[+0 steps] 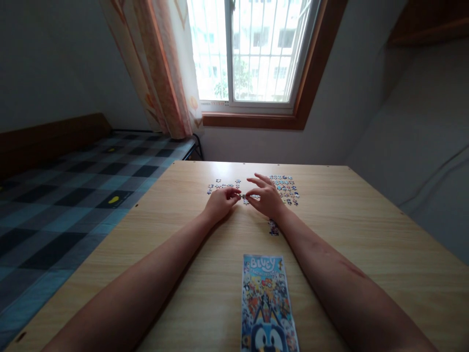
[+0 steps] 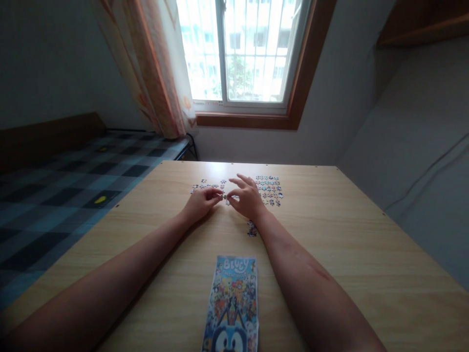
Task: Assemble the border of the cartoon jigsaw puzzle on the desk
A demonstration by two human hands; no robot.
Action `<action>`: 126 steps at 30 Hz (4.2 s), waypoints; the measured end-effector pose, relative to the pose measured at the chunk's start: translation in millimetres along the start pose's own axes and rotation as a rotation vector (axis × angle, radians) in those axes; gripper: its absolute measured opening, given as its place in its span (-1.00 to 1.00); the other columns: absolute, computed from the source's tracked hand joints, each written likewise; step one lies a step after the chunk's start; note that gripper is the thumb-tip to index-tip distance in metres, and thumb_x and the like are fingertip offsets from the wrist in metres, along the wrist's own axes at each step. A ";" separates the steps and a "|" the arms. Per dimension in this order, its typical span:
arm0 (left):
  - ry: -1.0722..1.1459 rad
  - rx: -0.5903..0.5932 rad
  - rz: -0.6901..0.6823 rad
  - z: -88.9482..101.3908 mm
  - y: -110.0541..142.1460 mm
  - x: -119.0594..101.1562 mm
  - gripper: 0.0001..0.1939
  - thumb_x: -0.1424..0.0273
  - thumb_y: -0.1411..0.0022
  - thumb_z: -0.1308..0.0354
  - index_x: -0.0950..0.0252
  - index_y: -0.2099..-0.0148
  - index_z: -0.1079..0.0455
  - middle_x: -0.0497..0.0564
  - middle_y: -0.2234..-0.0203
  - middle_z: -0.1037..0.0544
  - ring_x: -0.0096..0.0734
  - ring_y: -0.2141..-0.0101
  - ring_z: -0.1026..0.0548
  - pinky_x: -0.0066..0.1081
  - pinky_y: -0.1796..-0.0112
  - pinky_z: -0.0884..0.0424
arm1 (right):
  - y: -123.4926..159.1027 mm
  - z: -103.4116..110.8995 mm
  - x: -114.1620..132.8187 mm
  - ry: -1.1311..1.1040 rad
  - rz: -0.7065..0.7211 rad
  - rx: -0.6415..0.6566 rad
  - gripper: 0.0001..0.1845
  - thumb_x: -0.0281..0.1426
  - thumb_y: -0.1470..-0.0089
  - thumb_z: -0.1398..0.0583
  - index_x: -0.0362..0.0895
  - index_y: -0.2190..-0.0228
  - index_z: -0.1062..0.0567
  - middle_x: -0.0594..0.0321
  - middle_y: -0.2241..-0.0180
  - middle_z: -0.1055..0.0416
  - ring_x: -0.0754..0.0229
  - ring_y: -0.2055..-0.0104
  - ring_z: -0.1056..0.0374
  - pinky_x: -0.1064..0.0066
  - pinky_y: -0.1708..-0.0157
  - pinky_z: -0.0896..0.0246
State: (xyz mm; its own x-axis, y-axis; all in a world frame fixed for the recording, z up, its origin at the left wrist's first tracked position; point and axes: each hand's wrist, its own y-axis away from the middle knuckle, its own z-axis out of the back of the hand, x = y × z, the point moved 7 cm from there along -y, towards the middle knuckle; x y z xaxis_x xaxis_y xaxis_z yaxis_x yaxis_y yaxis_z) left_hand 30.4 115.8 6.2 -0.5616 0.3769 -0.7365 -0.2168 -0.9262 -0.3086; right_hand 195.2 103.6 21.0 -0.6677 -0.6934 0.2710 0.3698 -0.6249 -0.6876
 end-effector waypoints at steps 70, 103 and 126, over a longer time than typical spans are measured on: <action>-0.230 0.064 -0.166 -2.8 1.0 -10.4 -0.91 0.47 -0.15 -0.21 0.25 0.27 -0.53 -0.06 0.41 -0.56 -0.47 0.45 -0.45 -0.43 0.33 -0.37 | 6.3 17.3 -32.4 -0.048 -0.258 -0.221 -0.60 -0.62 0.03 -0.10 -0.01 0.40 -0.67 0.23 -0.09 -0.47 0.01 -0.31 -0.17 -0.05 -0.30 -0.07; -0.479 0.116 -0.241 -16.5 9.8 -24.8 -0.75 0.24 -0.14 -0.29 0.26 0.42 -0.35 -0.04 0.44 -0.45 -0.42 0.44 -0.35 -0.41 0.38 -0.23 | 5.4 14.4 -34.3 -0.069 -0.268 -0.194 -0.63 -0.59 -0.01 -0.09 -0.02 0.47 -0.65 0.21 0.04 -0.52 0.02 -0.24 -0.23 -0.04 -0.31 -0.05; -0.094 -0.720 0.142 95.8 15.1 29.0 -0.55 0.29 -0.22 -0.08 0.21 0.59 0.08 -0.18 0.71 -0.02 -0.51 0.60 -0.07 -0.42 0.48 -0.07 | 11.0 21.1 -34.7 -0.063 -0.293 -0.329 -0.66 -0.57 -0.02 -0.09 -0.03 0.51 -0.62 0.16 0.16 -0.55 0.00 -0.13 -0.30 0.02 -0.22 -0.17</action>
State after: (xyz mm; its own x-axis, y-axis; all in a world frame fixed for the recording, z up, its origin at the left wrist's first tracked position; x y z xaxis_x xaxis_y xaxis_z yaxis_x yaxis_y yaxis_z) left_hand -65.7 111.4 37.8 -0.6186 0.2213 -0.7539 0.4226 -0.7152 -0.5567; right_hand 236.0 113.2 18.3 -0.6691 -0.5309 0.5201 -0.0614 -0.6579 -0.7506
